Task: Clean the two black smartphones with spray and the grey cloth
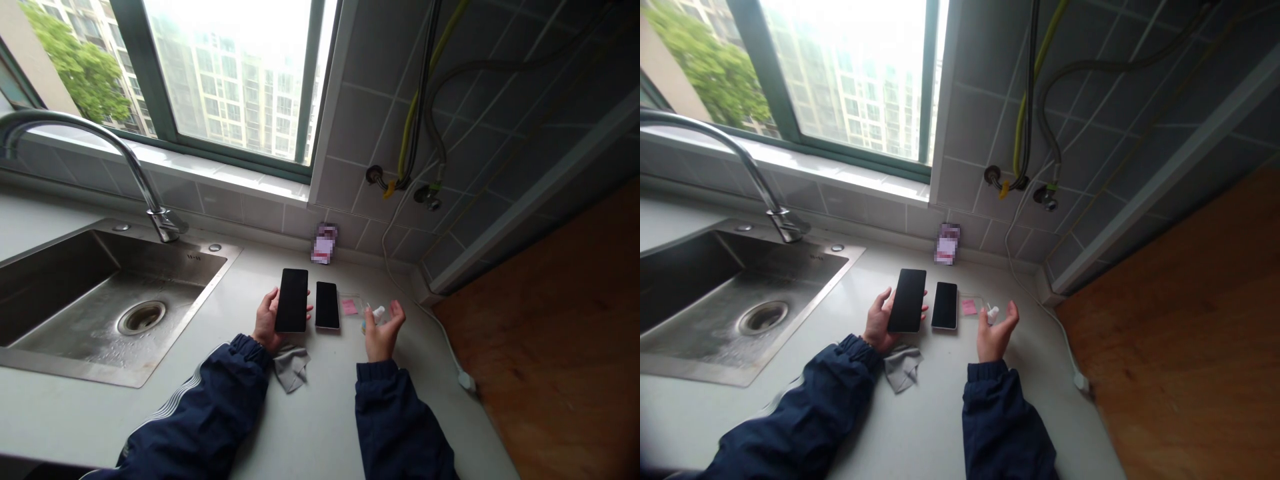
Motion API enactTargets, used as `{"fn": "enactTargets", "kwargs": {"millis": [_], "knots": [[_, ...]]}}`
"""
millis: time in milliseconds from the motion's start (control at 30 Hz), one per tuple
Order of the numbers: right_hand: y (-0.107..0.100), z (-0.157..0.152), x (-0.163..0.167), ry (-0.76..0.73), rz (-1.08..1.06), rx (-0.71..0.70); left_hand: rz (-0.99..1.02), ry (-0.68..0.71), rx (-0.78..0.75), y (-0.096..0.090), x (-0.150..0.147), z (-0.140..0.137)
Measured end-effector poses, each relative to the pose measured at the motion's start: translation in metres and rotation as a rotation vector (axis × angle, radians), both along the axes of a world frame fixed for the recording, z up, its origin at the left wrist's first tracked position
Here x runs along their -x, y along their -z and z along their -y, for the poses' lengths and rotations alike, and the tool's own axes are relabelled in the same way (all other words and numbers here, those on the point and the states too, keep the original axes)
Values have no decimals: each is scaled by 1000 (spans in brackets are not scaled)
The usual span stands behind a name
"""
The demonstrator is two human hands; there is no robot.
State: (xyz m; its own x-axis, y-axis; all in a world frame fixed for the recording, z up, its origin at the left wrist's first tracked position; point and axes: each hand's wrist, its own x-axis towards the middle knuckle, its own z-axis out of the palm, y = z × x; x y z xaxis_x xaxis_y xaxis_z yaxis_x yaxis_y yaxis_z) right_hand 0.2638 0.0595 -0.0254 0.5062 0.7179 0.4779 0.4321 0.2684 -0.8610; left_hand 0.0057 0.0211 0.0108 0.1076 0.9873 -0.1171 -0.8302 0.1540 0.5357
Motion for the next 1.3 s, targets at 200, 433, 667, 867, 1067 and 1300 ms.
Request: {"fn": "enactTargets", "kwargs": {"millis": [200, 433, 667, 867, 1067, 1300], "knots": [[24, -13, -7, -89, -135, 135, -3, 20, -4, 2, 0, 0], [8, -2, 6, -224, -231, 132, 16, 36, -14, 0, -1, 1], [-16, 23, 30, -489, -345, 149, -2, 43, -21, 1, -2, 1], [-20, 40, 46, -837, -419, 232, -22, 51, -19, 2, -4, 2], [-20, 52, 57, -1073, -597, 337, -44, 77, -31, 1, -5, 3], [-21, 57, 64, -1150, -745, 422, -49, 84, -59, 2, -6, 3]]}}
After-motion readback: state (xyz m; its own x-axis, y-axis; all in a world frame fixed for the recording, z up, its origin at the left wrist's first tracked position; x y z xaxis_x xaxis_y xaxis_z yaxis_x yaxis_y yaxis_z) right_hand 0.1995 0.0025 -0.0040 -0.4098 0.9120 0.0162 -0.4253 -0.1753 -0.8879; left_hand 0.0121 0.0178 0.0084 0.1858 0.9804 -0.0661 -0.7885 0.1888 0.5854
